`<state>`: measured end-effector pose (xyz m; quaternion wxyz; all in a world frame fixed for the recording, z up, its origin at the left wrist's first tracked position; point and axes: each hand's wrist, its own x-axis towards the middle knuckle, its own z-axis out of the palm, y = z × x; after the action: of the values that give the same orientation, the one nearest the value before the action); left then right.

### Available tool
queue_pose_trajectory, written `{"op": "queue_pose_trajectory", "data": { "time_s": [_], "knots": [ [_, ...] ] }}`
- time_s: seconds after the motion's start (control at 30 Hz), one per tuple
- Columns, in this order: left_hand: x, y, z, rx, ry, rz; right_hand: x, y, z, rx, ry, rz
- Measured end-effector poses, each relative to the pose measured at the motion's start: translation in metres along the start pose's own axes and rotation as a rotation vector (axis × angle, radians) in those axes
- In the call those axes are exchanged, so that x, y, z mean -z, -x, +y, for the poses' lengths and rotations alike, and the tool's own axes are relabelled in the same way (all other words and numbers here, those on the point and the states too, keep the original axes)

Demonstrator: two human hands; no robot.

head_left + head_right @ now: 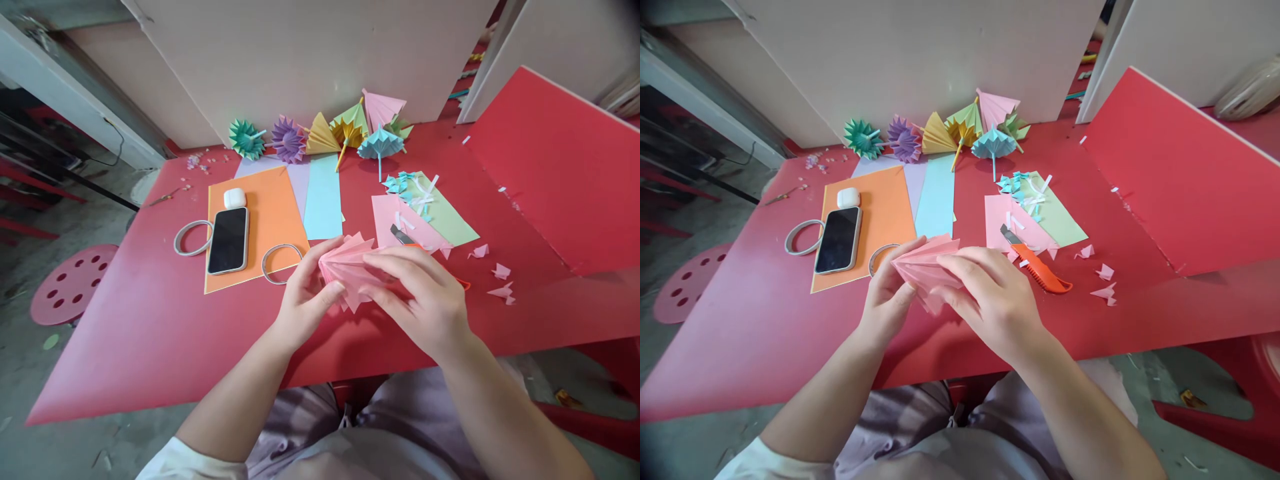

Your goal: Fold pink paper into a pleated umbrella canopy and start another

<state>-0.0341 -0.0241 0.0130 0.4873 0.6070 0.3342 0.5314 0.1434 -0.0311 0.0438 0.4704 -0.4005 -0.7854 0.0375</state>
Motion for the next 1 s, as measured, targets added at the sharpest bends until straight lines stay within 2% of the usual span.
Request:
{"op": "queue_pose_trajectory", "data": {
  "time_s": [0.27, 0.4, 0.7, 0.83, 0.9, 1.0],
  "knots": [
    [-0.003, 0.000, 0.002, 0.012, -0.003, -0.018, -0.001, -0.004, -0.004, 0.075, 0.132, 0.126],
    [-0.003, 0.000, 0.003, 0.021, -0.013, -0.076, 0.001, -0.006, -0.003, 0.061, 0.127, 0.096],
    [-0.003, 0.002, 0.000, -0.016, -0.005, -0.066, -0.001, -0.001, -0.002, 0.037, 0.069, 0.008],
    [-0.002, 0.002, -0.003, -0.087, -0.008, 0.024, 0.003, 0.000, -0.003, -0.113, -0.063, 0.011],
    [-0.001, 0.002, -0.004, -0.141, -0.022, 0.072, 0.007, -0.001, -0.003, -0.285, -0.159, 0.014],
    [-0.001, 0.002, -0.005, -0.190, -0.036, 0.074, 0.014, -0.004, -0.003, -0.542, -0.305, -0.073]
  ]
}}
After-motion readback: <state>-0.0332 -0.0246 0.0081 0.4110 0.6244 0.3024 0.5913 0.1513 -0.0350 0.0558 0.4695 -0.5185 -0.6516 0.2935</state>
